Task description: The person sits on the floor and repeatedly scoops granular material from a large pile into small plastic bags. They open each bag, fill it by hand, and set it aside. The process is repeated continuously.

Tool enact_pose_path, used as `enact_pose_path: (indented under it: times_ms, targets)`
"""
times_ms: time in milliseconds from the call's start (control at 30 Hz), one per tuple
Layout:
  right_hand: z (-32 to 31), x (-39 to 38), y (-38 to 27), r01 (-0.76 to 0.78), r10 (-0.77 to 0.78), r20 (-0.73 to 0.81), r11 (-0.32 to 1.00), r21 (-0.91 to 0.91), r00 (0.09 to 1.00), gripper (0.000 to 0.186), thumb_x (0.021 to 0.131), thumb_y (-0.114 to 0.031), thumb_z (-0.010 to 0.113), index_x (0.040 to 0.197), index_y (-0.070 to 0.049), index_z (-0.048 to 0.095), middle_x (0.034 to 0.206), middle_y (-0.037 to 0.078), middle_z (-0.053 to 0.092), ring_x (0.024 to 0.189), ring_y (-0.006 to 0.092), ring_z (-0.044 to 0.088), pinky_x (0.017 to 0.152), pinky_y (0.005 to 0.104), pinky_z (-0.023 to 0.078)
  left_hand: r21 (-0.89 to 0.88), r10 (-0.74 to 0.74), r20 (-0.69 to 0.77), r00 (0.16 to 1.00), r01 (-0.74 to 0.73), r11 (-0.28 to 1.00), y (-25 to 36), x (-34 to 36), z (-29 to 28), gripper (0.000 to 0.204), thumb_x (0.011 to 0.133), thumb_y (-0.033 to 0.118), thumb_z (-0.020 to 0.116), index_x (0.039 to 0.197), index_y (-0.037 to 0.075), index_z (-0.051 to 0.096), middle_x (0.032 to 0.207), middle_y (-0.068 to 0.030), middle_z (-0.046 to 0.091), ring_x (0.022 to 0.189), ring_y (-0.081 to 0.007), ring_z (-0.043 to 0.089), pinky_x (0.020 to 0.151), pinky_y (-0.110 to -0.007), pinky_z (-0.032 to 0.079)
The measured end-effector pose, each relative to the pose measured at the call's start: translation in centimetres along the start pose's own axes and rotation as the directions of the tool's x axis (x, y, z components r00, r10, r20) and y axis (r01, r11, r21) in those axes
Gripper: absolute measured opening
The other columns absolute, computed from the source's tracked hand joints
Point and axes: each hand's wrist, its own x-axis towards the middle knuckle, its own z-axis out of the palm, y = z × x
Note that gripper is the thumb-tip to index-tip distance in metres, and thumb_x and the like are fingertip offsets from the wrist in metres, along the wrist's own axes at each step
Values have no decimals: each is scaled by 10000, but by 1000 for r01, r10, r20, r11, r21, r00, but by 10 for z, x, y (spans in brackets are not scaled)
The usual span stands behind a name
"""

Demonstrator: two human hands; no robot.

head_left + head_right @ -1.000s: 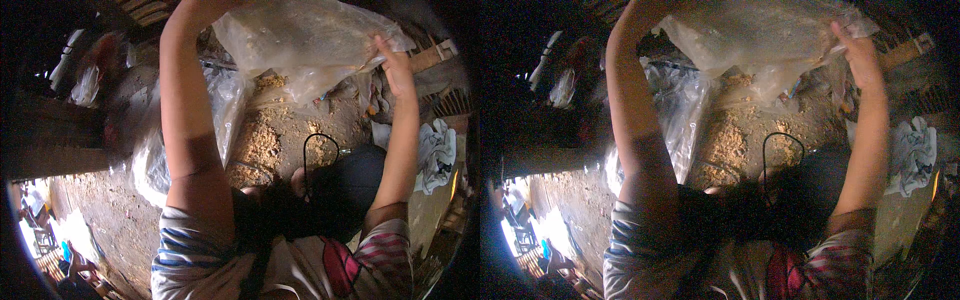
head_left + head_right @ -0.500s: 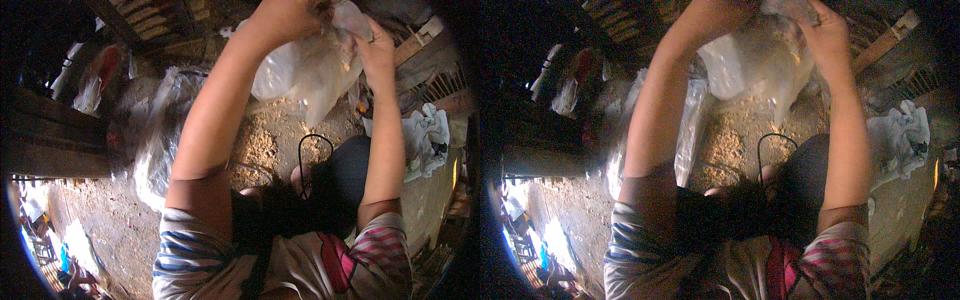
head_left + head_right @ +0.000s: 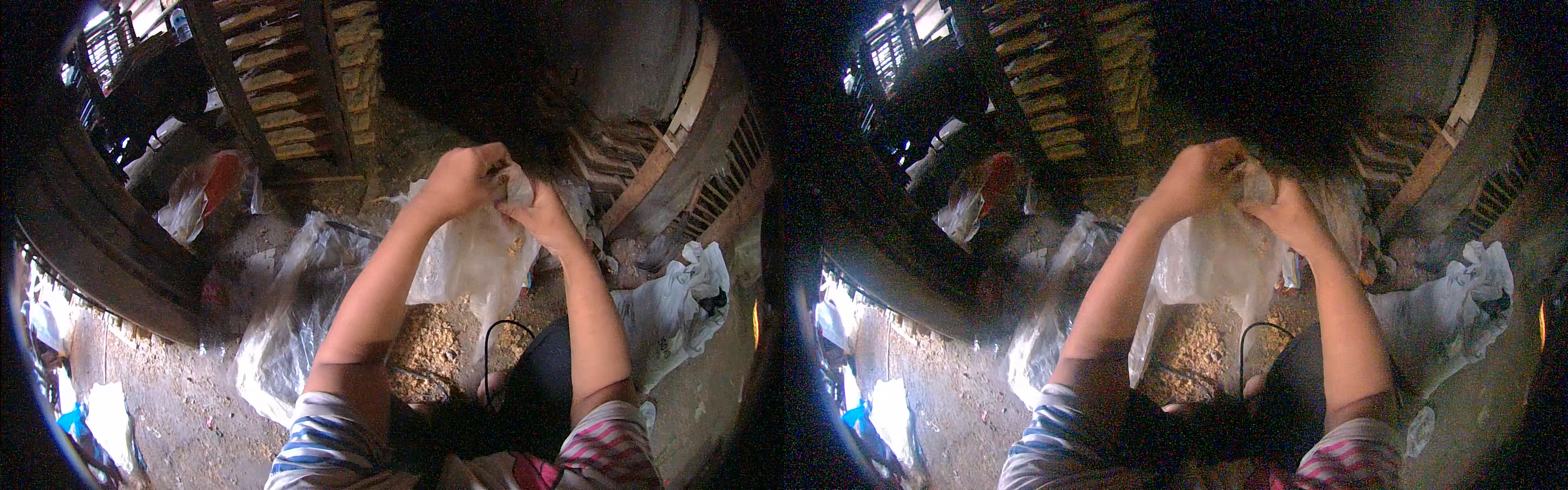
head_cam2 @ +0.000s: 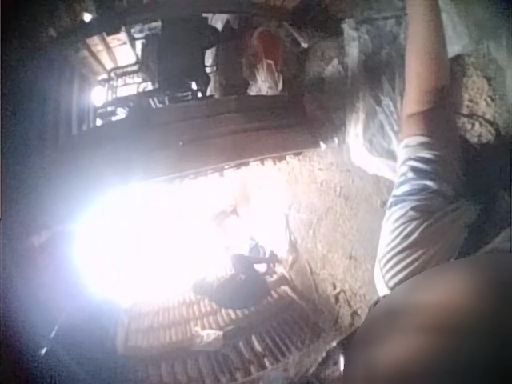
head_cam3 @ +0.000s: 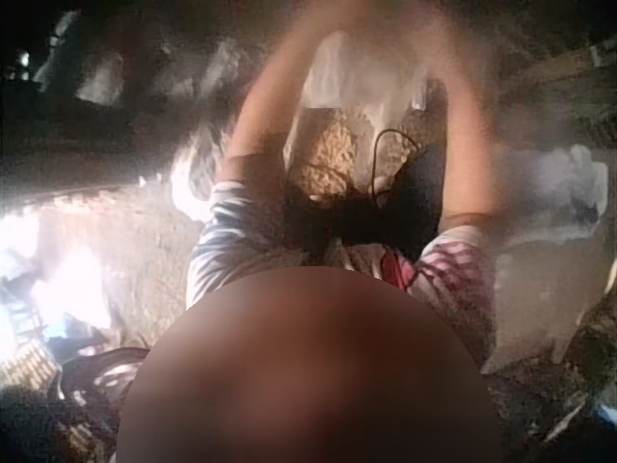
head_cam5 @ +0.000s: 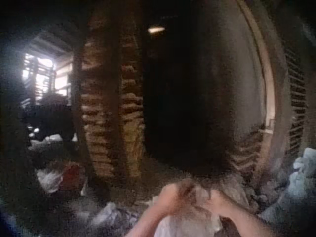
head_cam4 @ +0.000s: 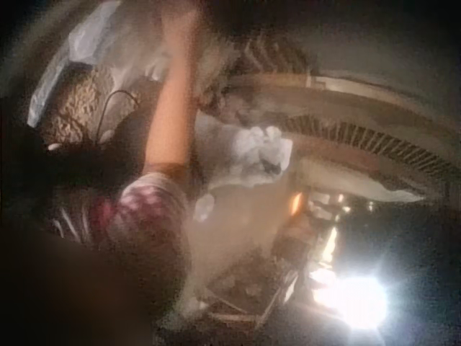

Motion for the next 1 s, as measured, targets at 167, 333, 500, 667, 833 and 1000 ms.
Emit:
enact_pose_path:
  times_ms: [167, 333, 500, 667, 833, 1000]
  targets:
    - [-14, 1, -29, -286, 419, 265, 860, -422, 868, 371, 824, -253, 736, 1052, 31, 662, 1063, 132, 681, 1049, 182, 597, 940, 315, 460, 80, -6, -232, 973, 25, 996, -21, -6, -38, 193, 807, 178, 654, 980, 92, 640, 877, -197, 662, 863, -401, 638, 733, -463, 511]
    - [-41, -4, 28, -15, 165, 340, 915, -404, 926, 510, 811, -259, 757, 1199, 30, 597, 1181, 165, 635, 1118, 182, 565, 997, 351, 425, 37, 11, -124, 992, -7, 999, -38, -6, -37, 476, 685, -39, 620, 1160, -2, 625, 1095, -212, 668, 1032, -280, 665, 875, -371, 506]
    - [34, 12, -17, -233, 276, 124, 931, -279, 953, 502, 823, -255, 756, 1195, 38, 589, 1137, 125, 639, 1068, 144, 564, 959, 330, 443, 89, 144, -129, 981, -133, 987, -29, -8, -22, 336, 686, 112, 668, 1020, 144, 680, 915, -178, 675, 872, -388, 643, 756, -457, 520]
    - [26, 8, 37, -149, 281, 224, 870, -470, 933, 401, 824, -216, 741, 1137, 11, 635, 1114, 130, 661, 1061, 168, 588, 932, 336, 464, 152, 146, -246, 958, -110, 982, -27, -6, -52, 272, 742, 182, 682, 1010, 135, 685, 908, -160, 682, 860, -376, 651, 760, -452, 528]
    - [34, -5, -19, -124, 288, 378, 907, -402, 880, 397, 833, -178, 715, 1157, 28, 613, 1101, 134, 668, 1053, 187, 601, 921, 346, 470, 170, 53, -174, 983, -23, 985, -29, -17, -68, 311, 795, 191, 673, 1083, 74, 670, 1016, -171, 683, 949, -354, 659, 824, -408, 522]
    - [75, 25, 40, -169, 196, 67, 942, -290, 978, 413, 830, -195, 719, 1150, 42, 611, 1028, 139, 687, 954, 213, 644, 857, 366, 498, 173, 4, -32, 999, 2, 985, -24, -22, -66, 352, 836, 226, 663, 1128, 29, 657, 1070, -186, 678, 988, -346, 662, 854, -382, 519]
